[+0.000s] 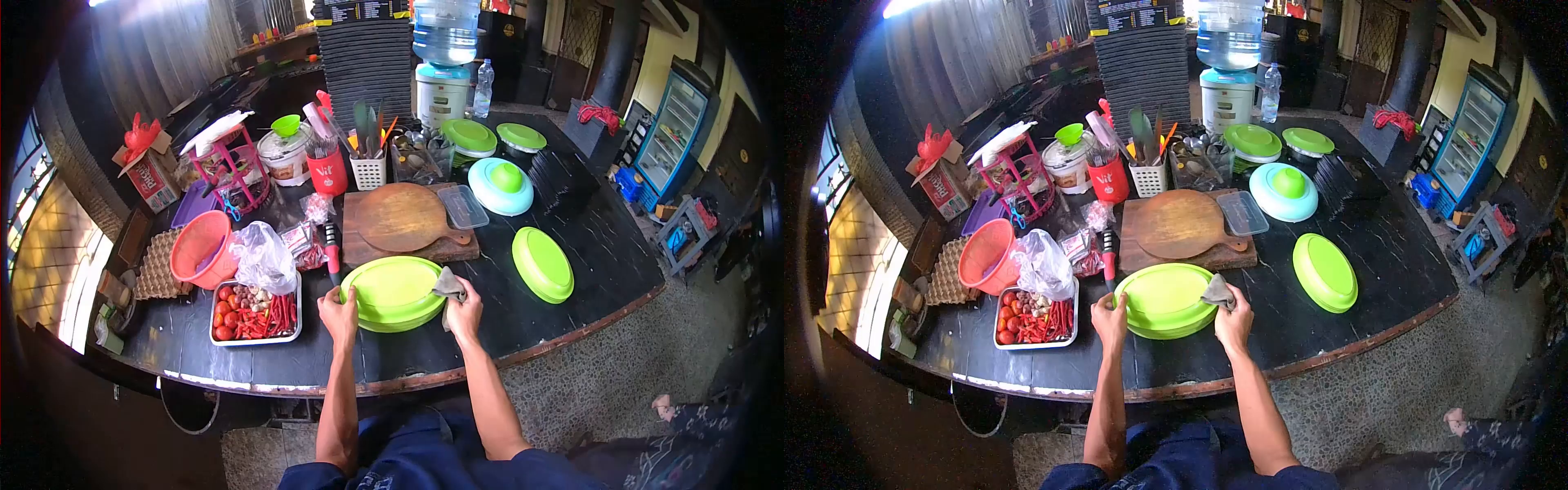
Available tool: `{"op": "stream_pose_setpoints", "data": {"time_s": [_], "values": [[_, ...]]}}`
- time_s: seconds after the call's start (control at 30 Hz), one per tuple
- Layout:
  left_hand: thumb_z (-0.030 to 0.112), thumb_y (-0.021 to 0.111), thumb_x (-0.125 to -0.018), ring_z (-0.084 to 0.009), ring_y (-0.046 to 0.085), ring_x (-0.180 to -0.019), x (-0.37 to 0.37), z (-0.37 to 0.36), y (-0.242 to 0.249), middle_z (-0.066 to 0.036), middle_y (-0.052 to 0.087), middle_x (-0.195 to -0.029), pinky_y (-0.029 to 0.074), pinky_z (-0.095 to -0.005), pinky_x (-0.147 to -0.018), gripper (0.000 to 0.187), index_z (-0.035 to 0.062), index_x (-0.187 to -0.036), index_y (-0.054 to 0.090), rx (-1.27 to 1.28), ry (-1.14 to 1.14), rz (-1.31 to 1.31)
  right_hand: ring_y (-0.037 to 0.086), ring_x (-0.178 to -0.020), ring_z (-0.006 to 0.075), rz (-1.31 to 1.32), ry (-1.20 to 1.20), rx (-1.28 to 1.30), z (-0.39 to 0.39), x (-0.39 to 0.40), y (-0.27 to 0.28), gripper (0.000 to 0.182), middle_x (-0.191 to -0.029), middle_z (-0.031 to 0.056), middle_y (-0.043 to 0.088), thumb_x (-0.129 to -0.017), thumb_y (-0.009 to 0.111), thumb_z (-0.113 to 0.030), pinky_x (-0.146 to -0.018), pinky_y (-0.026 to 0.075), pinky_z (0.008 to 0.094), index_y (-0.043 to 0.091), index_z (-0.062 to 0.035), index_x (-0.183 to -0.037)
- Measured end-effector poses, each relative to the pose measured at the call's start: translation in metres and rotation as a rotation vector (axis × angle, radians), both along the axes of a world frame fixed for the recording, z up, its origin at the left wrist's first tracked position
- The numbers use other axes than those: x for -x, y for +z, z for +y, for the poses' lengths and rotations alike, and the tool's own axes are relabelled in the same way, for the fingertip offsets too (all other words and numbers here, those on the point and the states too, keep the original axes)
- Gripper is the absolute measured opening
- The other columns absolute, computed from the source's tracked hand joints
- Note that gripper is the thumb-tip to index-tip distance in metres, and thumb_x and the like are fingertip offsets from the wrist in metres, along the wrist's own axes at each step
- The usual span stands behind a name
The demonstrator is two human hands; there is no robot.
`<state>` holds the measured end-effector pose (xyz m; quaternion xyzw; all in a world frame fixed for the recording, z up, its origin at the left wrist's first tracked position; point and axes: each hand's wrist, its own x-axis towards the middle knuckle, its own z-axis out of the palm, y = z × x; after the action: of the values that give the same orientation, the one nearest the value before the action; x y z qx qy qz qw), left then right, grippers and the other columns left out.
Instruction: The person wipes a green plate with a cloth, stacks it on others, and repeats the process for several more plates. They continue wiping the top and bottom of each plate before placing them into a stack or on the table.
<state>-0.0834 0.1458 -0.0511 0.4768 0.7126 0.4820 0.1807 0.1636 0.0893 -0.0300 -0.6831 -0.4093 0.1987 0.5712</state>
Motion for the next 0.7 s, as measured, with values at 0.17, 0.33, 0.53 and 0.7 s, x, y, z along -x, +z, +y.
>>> {"op": "stream_pose_setpoints", "data": {"time_s": [0.17, 0.33, 0.53, 0.7], "values": [[0.037, 0.086, -0.076, -0.0257, 0.064, -0.087, 0.004, -0.003, 0.003, -0.016, 0.065, -0.096, 0.052, -0.0372, -0.083, 0.058, -0.0044, -0.114, 0.073, 0.043, -0.016, -0.059, 0.072, -0.109, 0.0325, 0.078, 0.033, -0.022, 0.001, 0.004, -0.001, 0.039, -0.110, 0.0209, 0.074, -0.084, 0.059, 0.006, -0.094, 0.053, 0.0394, 0.069, -0.0052, -0.120], [0.034, 0.087, -0.077, -0.0227, 0.064, -0.090, 0.001, -0.006, 0.004, -0.014, 0.066, -0.100, 0.051, -0.0368, -0.083, 0.054, -0.0051, -0.111, 0.072, -0.024, 0.012, -0.136, 0.071, -0.108, 0.0303, 0.114, 0.015, -0.026, 0.008, 0.000, -0.014, 0.041, -0.111, 0.0195, 0.075, -0.083, 0.058, 0.008, -0.094, 0.052, 0.0378, 0.069, -0.0038, -0.120], [0.034, 0.074, -0.095, -0.0164, 0.065, -0.092, -0.025, -0.010, 0.026, -0.009, 0.068, -0.105, 0.053, -0.0314, -0.082, 0.047, -0.0050, -0.117, 0.062, -0.177, -0.128, -0.773, 0.071, -0.106, 0.0278, 0.170, 0.045, -0.083, 0.004, 0.000, -0.012, 0.039, -0.109, 0.0178, 0.075, -0.084, 0.058, 0.007, -0.095, 0.051, 0.0363, 0.069, -0.0025, -0.120], [0.040, 0.054, -0.107, -0.0188, 0.070, -0.092, -0.022, -0.012, 0.033, -0.011, 0.072, -0.107, 0.056, -0.0339, -0.083, 0.045, -0.0023, -0.120, 0.063, -0.038, -0.334, -1.199, 0.069, -0.103, 0.0231, 0.210, 0.086, -0.092, -0.004, -0.010, -0.007, 0.038, -0.106, 0.0128, 0.075, -0.084, 0.058, 0.008, -0.094, 0.051, 0.0342, 0.069, -0.0005, -0.119]]}}
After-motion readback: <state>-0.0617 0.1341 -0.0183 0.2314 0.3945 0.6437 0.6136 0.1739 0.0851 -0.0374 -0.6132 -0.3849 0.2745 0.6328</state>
